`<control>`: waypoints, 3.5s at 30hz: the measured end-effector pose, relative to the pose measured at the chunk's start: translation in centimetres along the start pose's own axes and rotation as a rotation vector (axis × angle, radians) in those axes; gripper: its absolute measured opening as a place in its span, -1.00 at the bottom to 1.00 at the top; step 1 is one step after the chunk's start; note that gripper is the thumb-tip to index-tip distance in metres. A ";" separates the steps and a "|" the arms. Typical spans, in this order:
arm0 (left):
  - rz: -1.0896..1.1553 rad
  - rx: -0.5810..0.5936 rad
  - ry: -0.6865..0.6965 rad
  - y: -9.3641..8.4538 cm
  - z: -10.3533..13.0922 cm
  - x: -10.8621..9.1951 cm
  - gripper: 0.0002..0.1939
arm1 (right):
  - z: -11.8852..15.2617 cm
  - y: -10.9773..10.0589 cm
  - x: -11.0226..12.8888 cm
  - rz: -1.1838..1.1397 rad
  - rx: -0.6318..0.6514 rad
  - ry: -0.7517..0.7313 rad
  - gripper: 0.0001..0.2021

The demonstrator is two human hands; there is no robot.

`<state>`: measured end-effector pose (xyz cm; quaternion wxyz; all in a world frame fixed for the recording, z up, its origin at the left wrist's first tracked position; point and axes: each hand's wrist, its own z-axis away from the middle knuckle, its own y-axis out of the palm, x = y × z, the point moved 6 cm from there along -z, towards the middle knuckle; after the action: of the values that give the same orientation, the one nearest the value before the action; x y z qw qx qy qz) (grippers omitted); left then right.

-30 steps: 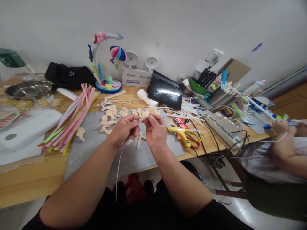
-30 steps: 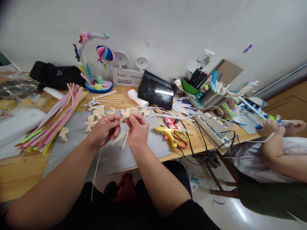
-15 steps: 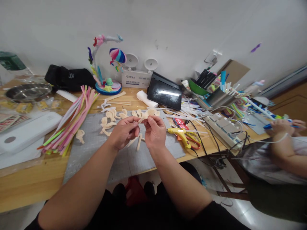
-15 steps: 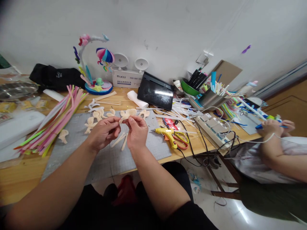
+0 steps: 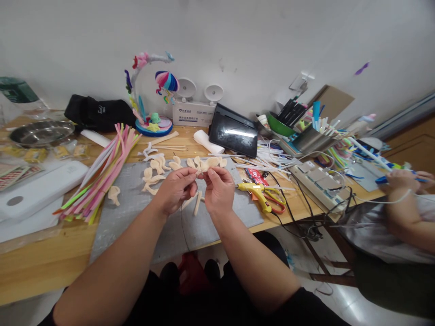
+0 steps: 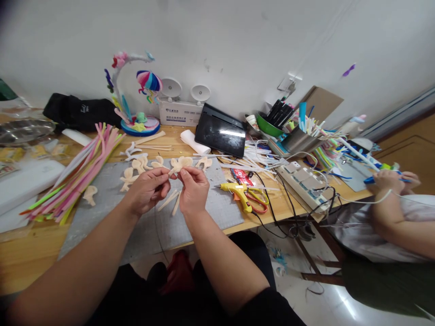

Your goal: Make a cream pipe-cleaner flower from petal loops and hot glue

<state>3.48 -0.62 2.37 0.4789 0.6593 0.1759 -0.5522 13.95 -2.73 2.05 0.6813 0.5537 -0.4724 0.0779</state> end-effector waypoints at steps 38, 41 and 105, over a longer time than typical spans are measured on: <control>0.067 -0.346 0.440 -3.9 0.9 -4.4 -0.86 | -4.6 4.1 -5.8 1.130 0.531 -0.010 -0.80; 0.029 -0.344 0.475 -3.7 1.0 -4.4 -0.88 | -3.4 3.9 -2.9 0.940 0.454 0.035 -0.80; -0.198 -0.310 0.535 -2.8 1.5 -4.1 -0.84 | 1.0 6.5 -0.7 -0.099 0.096 0.376 -0.90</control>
<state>-0.80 0.66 4.89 0.4543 0.6800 0.4408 -0.3700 8.97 -0.83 5.91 0.7335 0.5837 -0.3046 0.1687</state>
